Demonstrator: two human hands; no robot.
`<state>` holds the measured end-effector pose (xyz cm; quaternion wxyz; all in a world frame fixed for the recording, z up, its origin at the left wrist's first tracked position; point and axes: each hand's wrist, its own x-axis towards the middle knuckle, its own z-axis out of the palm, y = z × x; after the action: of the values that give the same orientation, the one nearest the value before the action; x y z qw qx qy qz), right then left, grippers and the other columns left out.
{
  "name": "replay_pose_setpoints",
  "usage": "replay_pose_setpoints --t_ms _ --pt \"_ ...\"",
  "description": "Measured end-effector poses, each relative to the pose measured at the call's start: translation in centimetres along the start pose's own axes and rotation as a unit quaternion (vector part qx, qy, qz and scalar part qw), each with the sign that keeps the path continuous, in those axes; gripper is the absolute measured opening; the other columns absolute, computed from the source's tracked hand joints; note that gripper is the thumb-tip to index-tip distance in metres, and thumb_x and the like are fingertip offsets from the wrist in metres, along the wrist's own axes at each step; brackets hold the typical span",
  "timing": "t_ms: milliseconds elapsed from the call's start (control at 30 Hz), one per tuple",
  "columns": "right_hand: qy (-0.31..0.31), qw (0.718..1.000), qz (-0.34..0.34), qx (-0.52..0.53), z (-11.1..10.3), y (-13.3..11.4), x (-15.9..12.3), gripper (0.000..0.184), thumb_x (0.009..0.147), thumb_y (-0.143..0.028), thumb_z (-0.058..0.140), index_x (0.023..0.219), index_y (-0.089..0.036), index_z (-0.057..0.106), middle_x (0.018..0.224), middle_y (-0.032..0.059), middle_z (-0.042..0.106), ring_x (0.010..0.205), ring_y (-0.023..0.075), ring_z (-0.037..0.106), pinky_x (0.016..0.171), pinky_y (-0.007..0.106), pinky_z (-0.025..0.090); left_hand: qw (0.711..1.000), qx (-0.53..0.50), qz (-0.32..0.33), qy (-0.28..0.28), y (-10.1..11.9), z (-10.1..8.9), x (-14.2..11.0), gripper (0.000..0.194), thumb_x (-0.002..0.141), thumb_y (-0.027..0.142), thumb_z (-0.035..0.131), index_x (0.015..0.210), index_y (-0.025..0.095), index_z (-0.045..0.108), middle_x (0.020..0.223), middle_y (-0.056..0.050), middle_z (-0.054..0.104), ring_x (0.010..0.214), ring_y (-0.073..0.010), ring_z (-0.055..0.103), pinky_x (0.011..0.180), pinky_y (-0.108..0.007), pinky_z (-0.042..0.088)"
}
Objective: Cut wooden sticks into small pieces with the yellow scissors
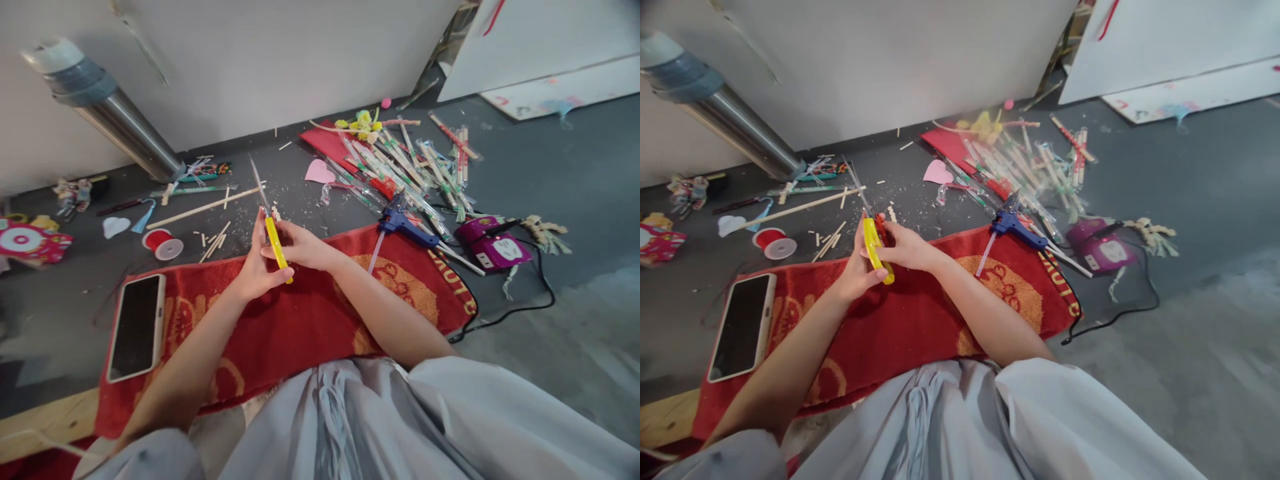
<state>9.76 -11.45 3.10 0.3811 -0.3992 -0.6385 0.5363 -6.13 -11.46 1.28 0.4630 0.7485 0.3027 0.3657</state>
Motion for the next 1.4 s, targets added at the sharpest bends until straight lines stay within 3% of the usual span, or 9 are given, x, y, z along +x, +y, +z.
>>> replay_pose_setpoints --t_ms 167,367,767,1000,1167,1267,1400 --pt "0.02 1.0 0.013 0.017 0.4 0.3 0.2 0.035 0.072 -0.042 0.073 0.091 -0.018 0.057 0.086 0.0022 0.064 0.084 0.017 0.061 0.074 0.031 0.051 1.0 -0.015 -0.017 0.012 -0.6 0.3 -0.2 0.108 0.065 0.074 0.069 0.151 0.03 0.02 0.159 -0.013 0.026 0.152 -0.0349 0.016 0.125 -0.054 0.016" --pt "0.022 0.999 0.012 0.031 1.0 0.7 0.4 0.031 0.073 -0.04 0.072 0.089 -0.019 0.057 0.083 0.0017 0.064 0.083 0.0174 0.062 0.072 0.031 0.052 0.998 -0.011 0.014 0.068 -1.5 0.6 -0.4 0.109 0.059 0.076 0.072 0.146 0.025 0.029 0.153 -0.018 0.034 0.145 -0.038 0.032 0.12 -0.057 0.028" --pt "0.024 0.999 0.019 0.041 1.0 0.7 0.4 0.032 0.069 -0.041 0.075 0.082 -0.02 0.054 0.079 -0.0002 0.062 0.079 0.0165 0.06 0.068 0.03 0.051 0.993 0.001 0.059 0.104 -2.7 0.6 -0.4 0.108 0.056 0.073 0.076 0.143 0.024 0.034 0.147 -0.017 0.039 0.142 -0.0384 0.037 0.12 -0.059 0.026" --pt "0.046 0.999 0.015 0.007 1.1 0.9 0.4 0.032 0.071 -0.039 0.074 0.089 -0.019 0.056 0.085 0.0017 0.064 0.081 0.0166 0.061 0.072 0.031 0.052 0.997 -0.039 0.049 0.04 -2.0 0.1 -0.3 0.106 0.061 0.074 0.073 0.145 0.027 0.031 0.151 -0.017 0.037 0.143 -0.0386 0.035 0.118 -0.058 0.031" --pt "0.049 0.999 0.009 -0.011 0.8 0.8 0.3 0.034 0.075 -0.039 0.07 0.097 -0.018 0.056 0.09 0.0023 0.065 0.078 0.015 0.06 0.072 0.03 0.051 0.997 -0.029 0.054 0.04 -1.5 0.4 0.1 0.106 0.063 0.077 0.069 0.147 0.03 0.025 0.153 -0.016 0.034 0.143 -0.0366 0.035 0.114 -0.052 0.038" --pt "0.063 0.998 0.008 -0.022 0.2 0.4 0.1 0.039 0.077 -0.041 0.066 0.106 -0.017 0.055 0.089 0.0016 0.064 0.074 0.0138 0.057 0.07 0.03 0.05 0.992 0.034 0.084 0.09 -1.3 0.2 0.1 0.102 0.067 0.079 0.063 0.148 0.031 0.023 0.151 -0.015 0.034 0.137 -0.0344 0.043 0.109 -0.049 0.043" --pt "0.111 0.987 0.04 -0.108 -0.9 -0.4 -0.3 0.043 0.076 -0.046 0.064 0.105 -0.016 0.055 0.083 0.0004 0.062 0.071 0.0147 0.055 0.07 0.031 0.047 0.947 0.21 0.123 0.211 -0.7 -0.6 -0.3 0.067 0.086 0.064 0.052 0.138 0.025 0.038 0.132 -0.015 0.048 0.119 -0.0302 0.054 0.101 -0.051 0.046"
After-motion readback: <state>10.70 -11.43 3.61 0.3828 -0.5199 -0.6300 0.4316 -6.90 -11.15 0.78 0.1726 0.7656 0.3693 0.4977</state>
